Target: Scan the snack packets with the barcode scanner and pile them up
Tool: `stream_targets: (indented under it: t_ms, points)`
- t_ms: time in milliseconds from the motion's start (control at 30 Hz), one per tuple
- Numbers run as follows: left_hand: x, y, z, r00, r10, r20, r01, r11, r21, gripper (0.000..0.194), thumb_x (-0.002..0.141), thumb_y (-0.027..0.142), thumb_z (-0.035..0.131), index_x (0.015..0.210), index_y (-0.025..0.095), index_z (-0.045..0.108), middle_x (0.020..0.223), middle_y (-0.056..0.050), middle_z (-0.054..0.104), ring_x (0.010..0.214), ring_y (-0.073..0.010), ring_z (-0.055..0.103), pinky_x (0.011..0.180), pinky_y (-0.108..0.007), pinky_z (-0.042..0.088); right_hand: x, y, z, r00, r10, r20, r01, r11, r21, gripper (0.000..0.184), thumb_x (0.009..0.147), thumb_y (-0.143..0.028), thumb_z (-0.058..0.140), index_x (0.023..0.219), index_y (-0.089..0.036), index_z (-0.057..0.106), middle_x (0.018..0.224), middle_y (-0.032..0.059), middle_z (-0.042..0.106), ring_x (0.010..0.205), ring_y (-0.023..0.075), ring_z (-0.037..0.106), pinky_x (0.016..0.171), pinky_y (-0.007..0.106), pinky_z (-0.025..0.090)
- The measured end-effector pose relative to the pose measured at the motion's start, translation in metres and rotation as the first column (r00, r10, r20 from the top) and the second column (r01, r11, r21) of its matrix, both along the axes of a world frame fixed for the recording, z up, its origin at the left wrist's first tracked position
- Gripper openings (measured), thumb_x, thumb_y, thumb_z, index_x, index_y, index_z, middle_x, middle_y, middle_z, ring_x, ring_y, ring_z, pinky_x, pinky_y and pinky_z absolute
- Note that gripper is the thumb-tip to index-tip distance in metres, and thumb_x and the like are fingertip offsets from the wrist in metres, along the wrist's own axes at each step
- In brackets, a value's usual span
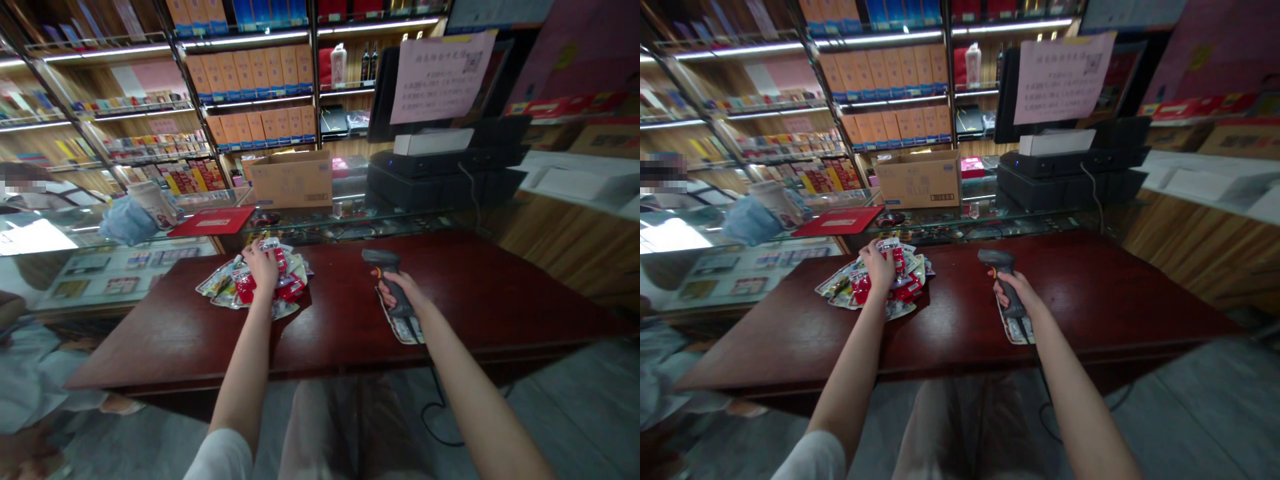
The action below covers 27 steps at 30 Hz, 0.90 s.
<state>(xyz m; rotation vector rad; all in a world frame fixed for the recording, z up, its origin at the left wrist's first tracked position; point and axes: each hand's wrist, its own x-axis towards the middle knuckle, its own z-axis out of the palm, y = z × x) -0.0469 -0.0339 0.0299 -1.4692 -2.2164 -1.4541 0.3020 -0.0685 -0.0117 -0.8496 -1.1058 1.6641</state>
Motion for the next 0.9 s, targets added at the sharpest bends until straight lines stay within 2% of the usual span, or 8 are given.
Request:
stream_targets:
  t_ms: [100, 167, 333, 467, 700, 900]
  points:
    - [-0.004, -0.006, -0.001, 0.998, 0.058, -0.029, -0.059, 0.997, -0.042, 0.030, 0.088, 0.026, 0.055, 0.113, 0.015, 0.067, 0.128, -0.021, 0.055, 0.125, -0.0393, 0.050, 0.105, -0.055, 0.039, 0.000, 0.000, 0.001, 1.000, -0.009, 0.006, 0.009, 1.000, -0.005, 0.046, 0.071, -0.045, 0.075, 0.103, -0.015, 0.062, 0.051, -0.0068, 0.051, 0.033, 0.0074, 0.038, 0.035, 0.022, 0.031]
    - [-0.008, -0.009, -0.001, 0.998, 0.053, -0.037, -0.056, 0.995, -0.085, 0.027, 0.091, 0.031, 0.052, 0.106, 0.017, 0.071, 0.123, -0.020, 0.059, 0.121, -0.0414, 0.051, 0.101, -0.057, 0.040, 0.000, 0.000, 0.001, 1.000, -0.013, 0.010, 0.013, 1.000, -0.008, 0.045, 0.071, -0.045, 0.074, 0.103, -0.015, 0.062, 0.051, -0.0068, 0.050, 0.033, 0.0075, 0.038, 0.035, 0.022, 0.030]
    - [-0.018, -0.010, -0.005, 1.000, -0.016, -0.016, 0.014, 0.994, -0.105, 0.034, 0.093, 0.038, 0.051, 0.112, 0.018, 0.072, 0.121, -0.019, 0.062, 0.121, -0.0393, 0.053, 0.102, -0.056, 0.040, 0.000, 0.000, -0.001, 1.000, -0.017, 0.002, 0.017, 1.000, -0.009, 0.045, 0.071, -0.044, 0.075, 0.103, -0.016, 0.061, 0.051, -0.0065, 0.051, 0.033, 0.0078, 0.037, 0.034, 0.023, 0.028]
    - [-0.026, -0.007, -0.008, 0.998, -0.031, 0.048, 0.035, 0.995, -0.098, 0.033, 0.093, 0.035, 0.051, 0.113, 0.018, 0.071, 0.118, -0.017, 0.065, 0.120, -0.0343, 0.055, 0.104, -0.051, 0.040, 0.001, 0.001, -0.002, 1.000, -0.004, 0.003, 0.004, 1.000, -0.004, 0.045, 0.071, -0.044, 0.075, 0.103, -0.016, 0.061, 0.052, -0.0066, 0.051, 0.033, 0.0072, 0.037, 0.035, 0.023, 0.029]
    - [-0.027, -0.007, -0.010, 1.000, -0.006, 0.018, 0.007, 1.000, -0.010, 0.030, 0.092, 0.027, 0.049, 0.109, 0.017, 0.070, 0.118, -0.016, 0.063, 0.113, -0.0327, 0.056, 0.101, -0.047, 0.040, 0.001, 0.000, -0.003, 1.000, -0.014, -0.009, 0.014, 1.000, 0.000, 0.042, 0.074, -0.042, 0.073, 0.104, -0.015, 0.060, 0.053, -0.0061, 0.051, 0.034, 0.0073, 0.037, 0.034, 0.023, 0.029]
    - [-0.015, -0.016, -0.005, 0.999, 0.043, -0.034, -0.041, 0.998, 0.053, 0.029, 0.091, 0.025, 0.047, 0.107, 0.017, 0.070, 0.119, -0.016, 0.062, 0.113, -0.0337, 0.054, 0.099, -0.047, 0.038, 0.002, -0.002, 0.001, 1.000, 0.008, -0.024, -0.008, 1.000, 0.013, 0.040, 0.075, -0.042, 0.073, 0.104, -0.016, 0.060, 0.054, -0.0061, 0.052, 0.034, 0.0071, 0.038, 0.036, 0.023, 0.032]
